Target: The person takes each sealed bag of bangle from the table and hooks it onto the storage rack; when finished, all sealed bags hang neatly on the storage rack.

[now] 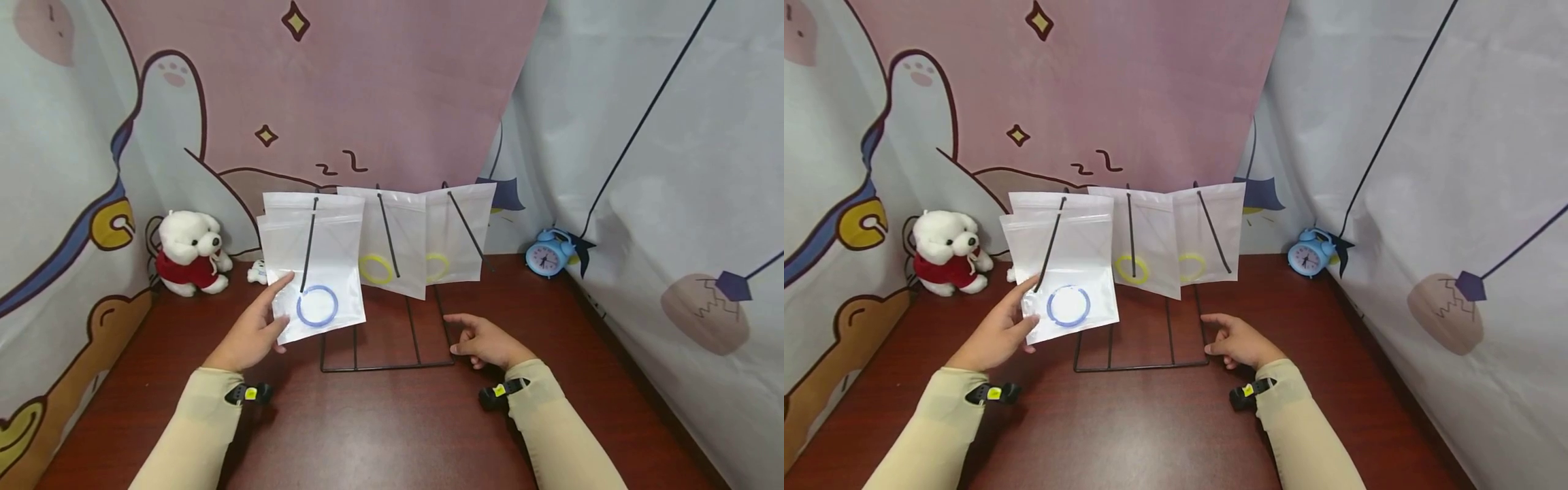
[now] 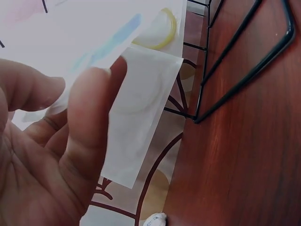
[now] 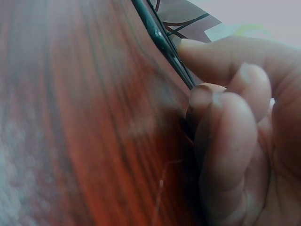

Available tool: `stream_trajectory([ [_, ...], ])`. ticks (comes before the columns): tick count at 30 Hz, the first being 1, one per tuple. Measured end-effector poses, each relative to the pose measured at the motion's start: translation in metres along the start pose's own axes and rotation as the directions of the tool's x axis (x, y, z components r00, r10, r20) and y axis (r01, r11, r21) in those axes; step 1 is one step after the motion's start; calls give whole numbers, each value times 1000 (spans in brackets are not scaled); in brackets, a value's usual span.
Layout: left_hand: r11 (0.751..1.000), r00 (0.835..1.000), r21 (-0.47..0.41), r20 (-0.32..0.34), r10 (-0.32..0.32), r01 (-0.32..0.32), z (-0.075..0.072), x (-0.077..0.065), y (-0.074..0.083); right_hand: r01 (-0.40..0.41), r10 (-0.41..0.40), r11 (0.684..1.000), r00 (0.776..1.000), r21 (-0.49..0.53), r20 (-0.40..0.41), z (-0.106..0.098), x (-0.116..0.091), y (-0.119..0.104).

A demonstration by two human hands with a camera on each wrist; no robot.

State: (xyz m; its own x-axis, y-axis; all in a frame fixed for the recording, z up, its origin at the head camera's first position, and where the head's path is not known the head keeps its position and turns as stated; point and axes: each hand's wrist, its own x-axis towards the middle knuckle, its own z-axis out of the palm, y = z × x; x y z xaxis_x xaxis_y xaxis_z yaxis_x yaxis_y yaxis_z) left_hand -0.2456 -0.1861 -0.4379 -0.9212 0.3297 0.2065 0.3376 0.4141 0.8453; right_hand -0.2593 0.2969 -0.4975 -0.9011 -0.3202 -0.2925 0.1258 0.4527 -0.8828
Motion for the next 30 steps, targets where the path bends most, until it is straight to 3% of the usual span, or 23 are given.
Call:
stream_trajectory([
  [5,998,999,-56,-38,13,-16,0,1,-1,2,-2,1000,1000,-3,0,0,-1,-1],
  [15,974,992,-195,-83,98,-112,1,6,-11,1,-1,1000,1000,-5,-2,0,-2,-4],
  [23,959,984,-236,-114,133,-157,1,10,-18,8,-8,1000,1000,-9,-10,-1,-2,-5],
  [30,970,985,-200,-125,118,-141,2,8,-28,9,-9,1000,1000,-12,-2,0,-2,-1],
])
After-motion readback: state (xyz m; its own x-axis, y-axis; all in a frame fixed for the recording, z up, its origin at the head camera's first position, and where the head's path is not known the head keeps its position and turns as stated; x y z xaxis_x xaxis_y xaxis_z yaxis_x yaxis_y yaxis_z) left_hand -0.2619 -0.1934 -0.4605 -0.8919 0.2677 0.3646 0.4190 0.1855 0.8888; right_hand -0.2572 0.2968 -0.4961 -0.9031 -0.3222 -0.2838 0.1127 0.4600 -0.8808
